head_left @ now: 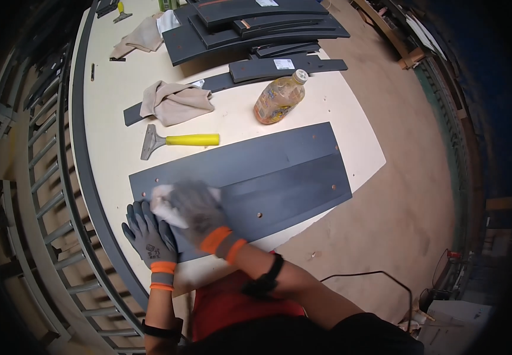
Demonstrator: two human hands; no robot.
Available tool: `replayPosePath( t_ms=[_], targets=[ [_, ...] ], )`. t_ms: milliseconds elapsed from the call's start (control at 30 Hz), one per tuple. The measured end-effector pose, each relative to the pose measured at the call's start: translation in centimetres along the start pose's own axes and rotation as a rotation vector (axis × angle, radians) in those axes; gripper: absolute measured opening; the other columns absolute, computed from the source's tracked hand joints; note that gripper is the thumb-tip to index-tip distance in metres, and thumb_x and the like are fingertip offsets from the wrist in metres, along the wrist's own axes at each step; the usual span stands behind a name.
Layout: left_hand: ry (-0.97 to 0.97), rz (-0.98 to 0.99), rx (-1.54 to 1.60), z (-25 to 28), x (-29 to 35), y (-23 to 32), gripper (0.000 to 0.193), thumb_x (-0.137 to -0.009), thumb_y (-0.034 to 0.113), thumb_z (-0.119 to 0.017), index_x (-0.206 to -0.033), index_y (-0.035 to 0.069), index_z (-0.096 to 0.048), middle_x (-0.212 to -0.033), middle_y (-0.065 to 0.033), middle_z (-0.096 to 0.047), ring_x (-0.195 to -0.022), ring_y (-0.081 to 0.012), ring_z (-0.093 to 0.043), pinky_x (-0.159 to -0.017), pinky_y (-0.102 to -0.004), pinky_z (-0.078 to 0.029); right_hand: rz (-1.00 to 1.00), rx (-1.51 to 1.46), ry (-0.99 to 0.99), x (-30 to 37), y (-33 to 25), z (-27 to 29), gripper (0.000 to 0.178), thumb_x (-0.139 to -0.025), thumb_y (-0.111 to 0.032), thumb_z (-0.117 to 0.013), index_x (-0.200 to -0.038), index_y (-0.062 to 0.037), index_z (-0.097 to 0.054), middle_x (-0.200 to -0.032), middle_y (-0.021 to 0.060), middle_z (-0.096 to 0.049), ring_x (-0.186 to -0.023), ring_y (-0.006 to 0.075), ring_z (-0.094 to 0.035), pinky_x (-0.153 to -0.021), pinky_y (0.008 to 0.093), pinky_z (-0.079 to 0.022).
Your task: Cleaning and inspecting grey furniture panels using a cloth and scraper at a workbench.
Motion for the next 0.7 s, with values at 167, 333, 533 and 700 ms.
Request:
replayPosePath(
  t_ms=[167, 333, 533, 700],
  targets=[
    [0.022, 0.036, -0.008, 1.5, 0.9, -1.0, 0.062, -0.096, 0.03, -0.04, -0.151, 0.003, -0.03, -0.157, -0.0145, -0.028, -0.149, -0.0321, -0.017, -0.119, -0.0511, -0.01, -0.907, 0.098, 0.226, 12.9, 22.8, 12.4, 0.057, -0.088, -0.031, -0.061, -0.132, 0.0043, -0.049, -0.127, 0.0277, -0.053, -0.113, 0.0415, -0.053, -0.101, 0.0454, -0.039],
    [0.203, 0.01, 0.189, 1.4, 1.1, -2.3, 0.062, -0.096, 0.029, -0.048, -0.149, 0.0, -0.033, -0.152, -0.021, -0.035, -0.144, -0.0371, -0.028, -0.118, -0.0478, -0.018, -0.803, 0.445, 0.366, 12.1, 20.4, 11.8, 0.069, -0.091, -0.042, -0.06, -0.135, 0.008, -0.043, -0.137, 0.0298, -0.046, -0.124, 0.0446, -0.047, -0.11, 0.0457, -0.034],
    [0.096, 0.488, 1.227, -4.5, 5.1, -8.8, 0.058, -0.101, 0.04, -0.051, -0.137, -0.006, -0.047, -0.128, -0.0213, -0.059, -0.119, -0.0277, -0.057, -0.102, -0.036, -0.041, 0.02, 0.124, 0.084, -0.2, -3.1, -1.4, 0.063, -0.077, -0.017, -0.063, -0.135, -0.0001, -0.046, -0.139, 0.0204, -0.044, -0.134, 0.0357, -0.037, -0.114, 0.0449, -0.026],
    [-0.08, 0.597, 1.351, -8.1, 5.7, -10.8, 0.055, -0.1, 0.038, -0.054, -0.135, -0.005, -0.05, -0.124, -0.0144, -0.062, -0.112, -0.0183, -0.057, -0.098, -0.031, -0.043, 0.256, 0.124, -0.13, -4.5, -10.8, -6.2, 0.056, -0.083, -0.025, -0.059, -0.135, -0.0058, -0.05, -0.147, 0.0136, -0.04, -0.142, 0.0329, -0.027, -0.119, 0.0477, -0.015]
  ],
)
Point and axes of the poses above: each hand's wrist, its own x-axis away from the middle knuckle, its own z-axis out of the back of the hand, y = z × x, the point moved 9 cm from there along -x, towards the middle knuckle
